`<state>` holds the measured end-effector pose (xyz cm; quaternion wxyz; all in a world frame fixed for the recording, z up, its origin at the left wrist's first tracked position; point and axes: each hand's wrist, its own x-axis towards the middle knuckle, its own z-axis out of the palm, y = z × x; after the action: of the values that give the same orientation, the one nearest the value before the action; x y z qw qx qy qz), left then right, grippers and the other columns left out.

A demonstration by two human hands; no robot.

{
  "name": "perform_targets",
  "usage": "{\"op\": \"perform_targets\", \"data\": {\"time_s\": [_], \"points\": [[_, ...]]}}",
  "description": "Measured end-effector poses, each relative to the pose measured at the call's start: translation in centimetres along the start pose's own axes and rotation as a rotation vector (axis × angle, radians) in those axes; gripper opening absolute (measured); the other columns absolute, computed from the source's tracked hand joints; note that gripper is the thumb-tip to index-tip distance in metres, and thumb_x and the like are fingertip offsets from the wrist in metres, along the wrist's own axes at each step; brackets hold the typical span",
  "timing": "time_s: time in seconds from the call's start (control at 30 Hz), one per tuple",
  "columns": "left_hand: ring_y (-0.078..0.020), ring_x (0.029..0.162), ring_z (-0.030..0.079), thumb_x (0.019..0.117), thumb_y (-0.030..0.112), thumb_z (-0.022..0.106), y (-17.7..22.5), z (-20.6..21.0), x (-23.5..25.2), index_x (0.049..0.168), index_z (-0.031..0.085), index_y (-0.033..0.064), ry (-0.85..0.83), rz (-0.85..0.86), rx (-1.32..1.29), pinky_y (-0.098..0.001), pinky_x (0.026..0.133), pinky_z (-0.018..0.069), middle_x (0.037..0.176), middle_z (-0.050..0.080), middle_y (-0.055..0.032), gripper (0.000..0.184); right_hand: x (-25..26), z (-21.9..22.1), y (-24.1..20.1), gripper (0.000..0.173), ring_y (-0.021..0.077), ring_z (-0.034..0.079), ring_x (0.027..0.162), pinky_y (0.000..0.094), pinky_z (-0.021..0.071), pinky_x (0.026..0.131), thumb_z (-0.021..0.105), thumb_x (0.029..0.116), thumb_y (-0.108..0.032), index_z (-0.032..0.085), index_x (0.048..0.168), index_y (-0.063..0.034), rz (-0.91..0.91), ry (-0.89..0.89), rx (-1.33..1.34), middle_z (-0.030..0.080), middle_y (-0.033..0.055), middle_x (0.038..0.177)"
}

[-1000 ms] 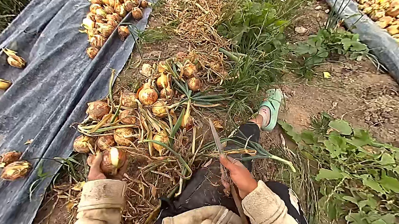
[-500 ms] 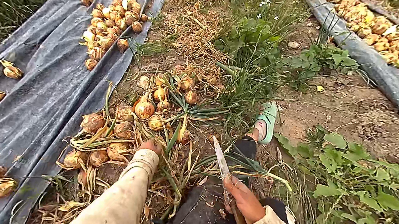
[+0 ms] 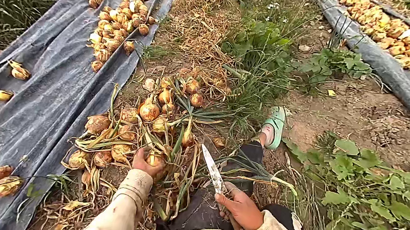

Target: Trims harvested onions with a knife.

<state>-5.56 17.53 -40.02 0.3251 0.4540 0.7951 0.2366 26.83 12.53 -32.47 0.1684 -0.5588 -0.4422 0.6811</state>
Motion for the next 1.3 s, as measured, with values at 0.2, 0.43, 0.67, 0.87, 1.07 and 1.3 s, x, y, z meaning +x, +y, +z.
{"op": "perform_targets", "data": {"time_s": [0.2,0.43,0.67,0.87,1.07,1.3], "points": [[-0.0348,0.111,0.064,0.0422,0.03,0.095,0.8,-5.4,-7.2,0.132,0.052,-0.0086,0.281,0.492,-0.149,-0.048,0.092,0.0565,0.128,0.059,-0.0296,0.107,0.2,1.0,-1.4,0.067,0.0081,0.062,0.072,0.0268,0.0557,0.069,0.07,0.0938,-0.037,0.043,0.147,-0.0063,-0.089,-0.065,-0.134,0.064,0.0036,0.098],[-0.0121,0.11,0.07,0.0464,0.025,0.096,7.0,-4.8,-10.0,0.126,0.049,0.0233,-0.174,0.815,-0.691,-0.032,0.09,0.0617,0.125,0.07,0.0034,0.093,-1.9,3.4,-7.6,0.079,0.0152,0.065,0.114,0.0397,0.0538,0.1,0.082,0.0795,-0.05,0.055,0.141,-0.0073,-0.46,0.021,-0.309,0.068,0.0106,0.123],[-0.0159,0.103,0.069,0.0494,0.03,0.094,6.2,-2.8,-10.1,0.112,0.064,0.0035,-0.362,0.872,-0.333,-0.0363,0.088,0.0607,0.112,0.071,-0.0099,0.075,-3.0,2.9,-6.5,0.042,0.0164,0.069,0.098,0.0398,0.0557,0.09,0.065,0.0996,-0.038,0.065,0.122,-0.0021,-0.465,0.066,-0.415,0.072,0.0112,0.103],[-0.0203,0.119,0.065,0.0569,0.031,0.09,5.9,-3.6,-10.4,0.107,0.063,0.015,-0.229,1.069,-0.242,-0.0385,0.098,0.0566,0.122,0.07,-0.0069,0.059,-2.3,4.1,-5.8,0.046,0.0163,0.067,0.09,0.0386,0.0554,0.084,0.062,0.1008,-0.043,0.058,0.127,-0.0051,-0.373,0.013,-0.339,0.068,0.0105,0.098],[-0.0421,0.108,0.066,0.051,0.034,0.087,5.6,-2.5,-11.0,0.106,0.068,-0.0007,0.036,1.053,-0.06,-0.0582,0.093,0.0522,0.119,0.069,-0.0234,0.068,-1.1,4.9,-5.9,0.038,0.0165,0.06,0.074,0.0365,0.0516,0.072,0.049,0.1078,-0.037,0.06,0.122,-0.0035,-0.287,-0.019,-0.342,0.062,0.0098,0.09],[-0.0527,0.103,0.064,0.0428,0.035,0.09,4.4,0.4,-11.6,0.104,0.07,-0.0104,0.2,0.801,0.045,-0.0657,0.088,0.0513,0.111,0.068,-0.0325,0.079,-1.1,5.5,-5.3,0.038,0.0097,0.058,0.076,0.0309,0.0498,0.075,0.044,0.1103,-0.033,0.066,0.11,-0.002,-0.199,-0.085,-0.253,0.062,0.005,0.086]]}}
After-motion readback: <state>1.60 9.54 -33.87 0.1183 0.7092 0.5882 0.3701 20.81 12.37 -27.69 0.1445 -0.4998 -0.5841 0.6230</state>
